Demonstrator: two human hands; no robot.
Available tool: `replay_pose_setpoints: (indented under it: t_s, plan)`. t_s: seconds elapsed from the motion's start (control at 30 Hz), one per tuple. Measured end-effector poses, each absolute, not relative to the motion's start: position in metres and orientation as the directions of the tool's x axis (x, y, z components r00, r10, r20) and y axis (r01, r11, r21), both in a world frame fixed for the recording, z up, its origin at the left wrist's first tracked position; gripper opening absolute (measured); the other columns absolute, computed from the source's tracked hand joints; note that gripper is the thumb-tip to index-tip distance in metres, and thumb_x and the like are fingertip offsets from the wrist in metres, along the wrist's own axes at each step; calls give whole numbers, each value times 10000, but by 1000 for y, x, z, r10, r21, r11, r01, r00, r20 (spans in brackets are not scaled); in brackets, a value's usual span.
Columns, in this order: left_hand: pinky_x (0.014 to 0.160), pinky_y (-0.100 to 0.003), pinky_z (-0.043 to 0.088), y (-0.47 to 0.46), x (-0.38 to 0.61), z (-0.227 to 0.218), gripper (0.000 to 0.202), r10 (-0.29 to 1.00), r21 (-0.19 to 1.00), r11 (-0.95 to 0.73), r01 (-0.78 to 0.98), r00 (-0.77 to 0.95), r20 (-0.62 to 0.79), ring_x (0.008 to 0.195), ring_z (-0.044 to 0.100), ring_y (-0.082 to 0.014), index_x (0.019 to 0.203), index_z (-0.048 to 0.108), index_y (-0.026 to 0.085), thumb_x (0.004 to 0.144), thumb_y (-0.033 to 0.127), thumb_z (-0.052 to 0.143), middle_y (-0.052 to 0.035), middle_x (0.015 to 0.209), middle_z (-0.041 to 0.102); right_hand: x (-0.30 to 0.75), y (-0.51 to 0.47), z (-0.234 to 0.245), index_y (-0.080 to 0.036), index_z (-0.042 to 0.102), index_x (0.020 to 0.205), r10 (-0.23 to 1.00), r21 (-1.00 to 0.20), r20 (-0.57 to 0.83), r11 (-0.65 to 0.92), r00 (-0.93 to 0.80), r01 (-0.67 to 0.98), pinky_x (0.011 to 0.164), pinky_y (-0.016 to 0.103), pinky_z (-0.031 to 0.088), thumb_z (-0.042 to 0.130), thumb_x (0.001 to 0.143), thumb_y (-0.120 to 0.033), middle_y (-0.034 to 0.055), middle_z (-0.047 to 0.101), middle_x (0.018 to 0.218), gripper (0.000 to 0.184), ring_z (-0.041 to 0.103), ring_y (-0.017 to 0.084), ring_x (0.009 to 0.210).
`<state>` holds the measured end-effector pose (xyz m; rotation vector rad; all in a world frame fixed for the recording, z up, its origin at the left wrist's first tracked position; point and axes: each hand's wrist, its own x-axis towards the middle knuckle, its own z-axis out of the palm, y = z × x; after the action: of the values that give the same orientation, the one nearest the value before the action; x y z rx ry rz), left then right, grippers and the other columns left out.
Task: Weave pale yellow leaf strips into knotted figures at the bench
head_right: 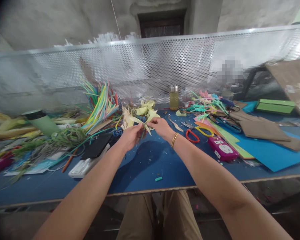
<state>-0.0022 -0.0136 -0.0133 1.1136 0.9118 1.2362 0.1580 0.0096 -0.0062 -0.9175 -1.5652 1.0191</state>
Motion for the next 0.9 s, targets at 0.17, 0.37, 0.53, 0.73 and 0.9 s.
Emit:
replay_pose_setpoints:
  t_s: [0.17,0.37,0.53,0.73,0.9]
  plan:
    - [726,-293,489,-18,-3,-10,346,989,974,14,-226,146,19,715,627,-145,857,737,156,583,324,864,-48,769,703,159,6,-1,-162,563,682,958,-971,237,237,-159,-17,523,228,329,772,614,-464,-58,523,591,373,425,72,530]
    - [828,-327,499,-15,-4,-12,341,990,983,-59,-174,114,80,753,654,-156,873,740,145,594,309,848,-57,806,731,160,10,-5,-168,559,688,954,-968,242,250,-178,28,516,234,319,726,676,-521,-43,524,588,391,411,77,530]
    - [830,-333,505,-10,-4,-14,280,970,973,-222,-69,80,227,734,652,-158,841,730,149,636,327,798,-37,766,724,159,14,-11,-166,590,681,919,-931,330,355,-215,91,574,238,338,776,632,-421,-33,561,636,319,449,88,596]
    - [664,-276,490,-13,1,-13,243,982,981,-186,-60,24,187,564,571,-110,709,644,157,697,378,746,-6,625,650,157,10,-10,-167,578,670,928,-952,297,306,-223,3,558,242,307,783,606,-412,-56,536,613,327,404,73,563]
    - [667,-293,491,-12,2,-18,292,993,991,-101,-90,57,106,592,598,-132,744,643,155,697,422,752,-40,675,682,158,6,-6,-164,576,637,945,-974,224,223,-236,-33,550,252,315,807,573,-437,-48,532,579,363,408,74,539]
